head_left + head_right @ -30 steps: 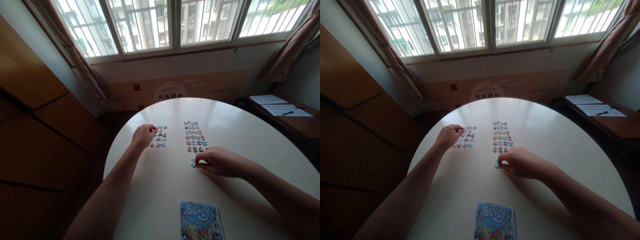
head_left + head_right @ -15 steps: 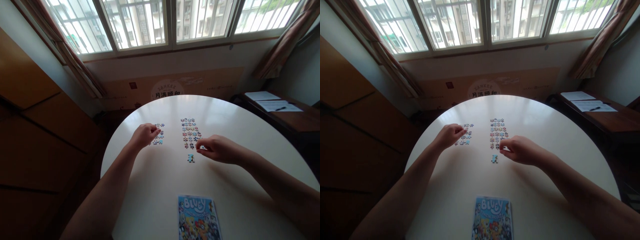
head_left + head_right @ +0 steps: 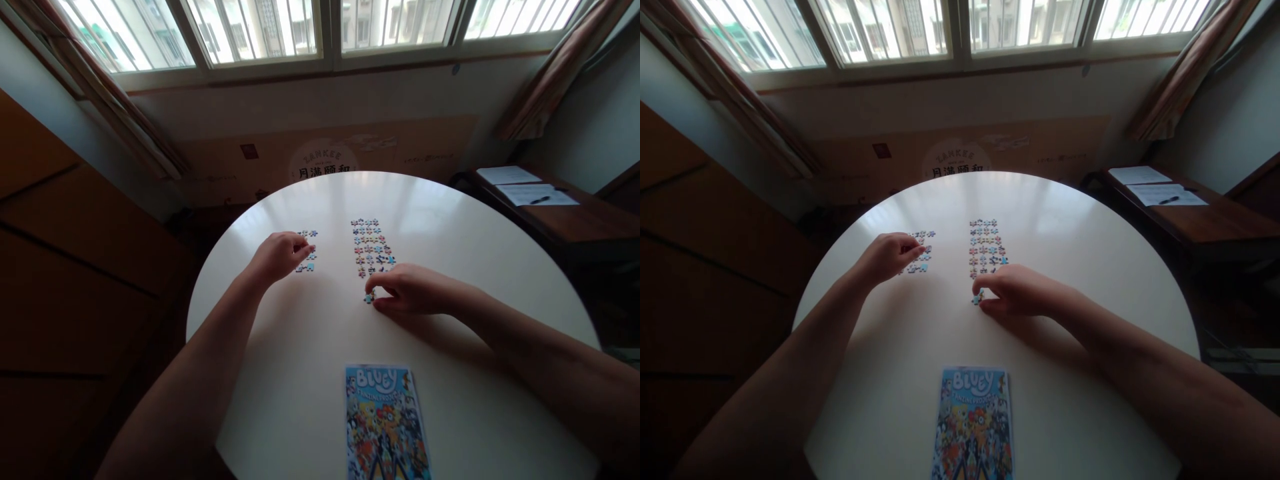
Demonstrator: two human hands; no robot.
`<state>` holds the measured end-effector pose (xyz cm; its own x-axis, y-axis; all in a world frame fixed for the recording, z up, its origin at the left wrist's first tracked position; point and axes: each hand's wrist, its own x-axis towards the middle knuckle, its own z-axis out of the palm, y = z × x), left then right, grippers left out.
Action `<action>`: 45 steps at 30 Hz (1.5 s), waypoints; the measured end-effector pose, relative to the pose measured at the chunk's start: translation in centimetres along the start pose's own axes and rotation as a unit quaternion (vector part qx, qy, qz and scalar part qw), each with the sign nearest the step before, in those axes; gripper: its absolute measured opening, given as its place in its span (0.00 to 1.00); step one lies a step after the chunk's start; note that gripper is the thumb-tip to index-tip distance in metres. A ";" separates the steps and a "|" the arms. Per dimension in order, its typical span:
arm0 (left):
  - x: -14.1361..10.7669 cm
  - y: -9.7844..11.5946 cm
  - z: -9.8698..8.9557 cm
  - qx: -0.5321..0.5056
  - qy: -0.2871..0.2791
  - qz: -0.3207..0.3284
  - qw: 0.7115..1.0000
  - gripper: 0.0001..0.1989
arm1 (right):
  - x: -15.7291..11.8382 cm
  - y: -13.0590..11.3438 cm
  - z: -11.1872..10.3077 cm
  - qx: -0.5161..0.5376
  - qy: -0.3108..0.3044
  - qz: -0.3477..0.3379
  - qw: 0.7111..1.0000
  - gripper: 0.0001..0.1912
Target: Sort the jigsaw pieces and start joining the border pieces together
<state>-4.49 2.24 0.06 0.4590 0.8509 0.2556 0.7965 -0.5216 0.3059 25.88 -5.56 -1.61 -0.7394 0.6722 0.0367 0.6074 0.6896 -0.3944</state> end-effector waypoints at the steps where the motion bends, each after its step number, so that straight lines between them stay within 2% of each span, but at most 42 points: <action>1: 0.0 0.1 0.1 -0.003 0.001 0.004 1.000 0.16 | 0.0 0.1 0.0 0.002 -0.001 0.002 1.000 0.10; 8: 0.1 0.4 0.3 -0.014 -0.006 0.024 1.000 0.15 | 0.2 1.0 0.4 0.020 -0.002 -0.001 1.000 0.08; 14: 0.1 0.5 0.0 -0.008 0.006 0.034 0.999 0.15 | 0.4 0.7 0.4 0.022 0.004 0.022 1.000 0.09; 19: 0.0 0.6 -0.2 -0.015 0.010 0.035 0.999 0.15 | 0.3 1.0 0.1 0.069 0.017 0.015 0.997 0.09; 25: 0.0 0.7 -0.4 -0.026 0.019 0.032 0.999 0.14 | 0.7 1.1 0.7 0.097 0.062 0.026 0.993 0.09; 31: -0.1 1.1 -1.0 -0.012 0.036 0.014 0.999 0.15 | 1.2 0.7 1.6 0.069 0.108 0.045 0.991 0.16; 35: -0.3 1.0 -1.4 -0.002 0.079 -0.023 0.997 0.16 | 1.2 0.4 2.3 0.064 0.132 0.053 0.988 0.20; 37: -0.3 0.8 -1.7 0.002 0.114 -0.048 0.992 0.16 | 1.1 0.2 2.9 0.036 0.181 0.086 0.979 0.20; 39: -0.4 0.3 -2.1 0.005 0.150 -0.079 0.985 0.16 | 0.9 -0.1 3.4 0.021 0.204 0.090 0.975 0.19; 45: -0.6 -2.0 -3.8 -0.027 0.246 -0.176 0.953 0.15 | 0.5 0.2 3.5 0.058 0.203 0.056 0.976 0.20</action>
<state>-7.84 2.49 2.73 -0.0846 0.8476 0.5238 0.8396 -0.2224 0.4956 24.65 -6.02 -4.91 -0.4796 0.8097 0.3381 0.6240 0.5857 -0.5174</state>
